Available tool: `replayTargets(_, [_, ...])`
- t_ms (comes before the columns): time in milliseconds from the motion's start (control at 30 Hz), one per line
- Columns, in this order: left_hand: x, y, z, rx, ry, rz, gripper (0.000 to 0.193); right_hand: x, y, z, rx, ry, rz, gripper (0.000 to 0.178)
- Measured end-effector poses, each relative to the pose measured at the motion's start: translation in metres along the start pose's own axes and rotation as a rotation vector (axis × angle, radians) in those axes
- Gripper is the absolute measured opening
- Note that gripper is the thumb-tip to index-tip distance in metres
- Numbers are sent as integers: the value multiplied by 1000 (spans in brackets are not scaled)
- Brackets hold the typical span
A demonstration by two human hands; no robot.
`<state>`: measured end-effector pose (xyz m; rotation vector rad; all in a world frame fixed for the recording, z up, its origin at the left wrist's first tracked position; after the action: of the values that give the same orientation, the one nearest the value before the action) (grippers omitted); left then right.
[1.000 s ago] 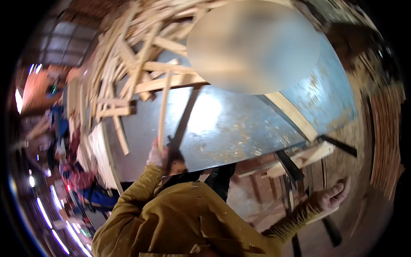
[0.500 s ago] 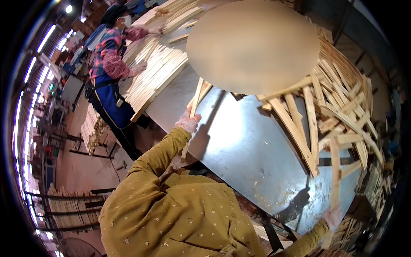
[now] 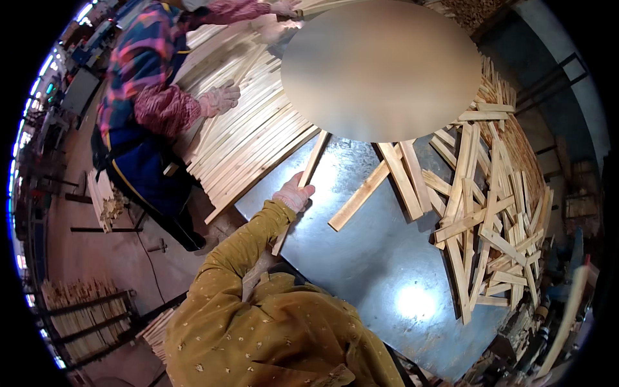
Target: The person sorts thin wooden planks on a large metal table in a workshop. They pick up individual planks from a scattered pile, align them, and stack them into neat bundles. The person repeatedly gathers planks and organizes them into piles throughout the clip.
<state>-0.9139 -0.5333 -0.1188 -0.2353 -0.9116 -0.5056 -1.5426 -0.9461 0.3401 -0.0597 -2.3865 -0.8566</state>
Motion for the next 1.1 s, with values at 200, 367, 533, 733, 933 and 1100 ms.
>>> replayTargets(200, [43, -52, -12, -224, -55, 163, 42, -338, 76, -53, -163, 1, -1039, 58])
replayTargets(367, [28, -139, -35, -642, -75, 487, 54, -633, 119, 55, -744, 279, -1483, 62])
replayTargets(533, [15, -60, -38, -323, -124, 307, 48, -664, 53, 16, -464, 244, -1152, 66])
replayTargets(733, [47, -75, -28, -217, -345, 222, 56, -691, -81, 45, -890, 458, -896, 70])
replayTargets(933, [-9, -90, -62, -157, -86, 191, 59, -681, 77, 148, -1180, 811, -1180, 68])
replayTargets(1100, [-6, -92, -40, 0, -97, 85, 63, -644, -51, 28, -358, 286, -775, 73])
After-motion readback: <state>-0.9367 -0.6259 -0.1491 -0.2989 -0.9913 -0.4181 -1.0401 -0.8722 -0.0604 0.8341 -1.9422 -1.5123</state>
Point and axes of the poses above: each hand's wrist, its own z-axis away from the middle knuckle, its own y-axis out of the back of the hand, x = y × z, the point moved 8 cm from there along -z, towards the middle knuckle, and after that the axes turned 1 degree about x, right-handed, at the moved point
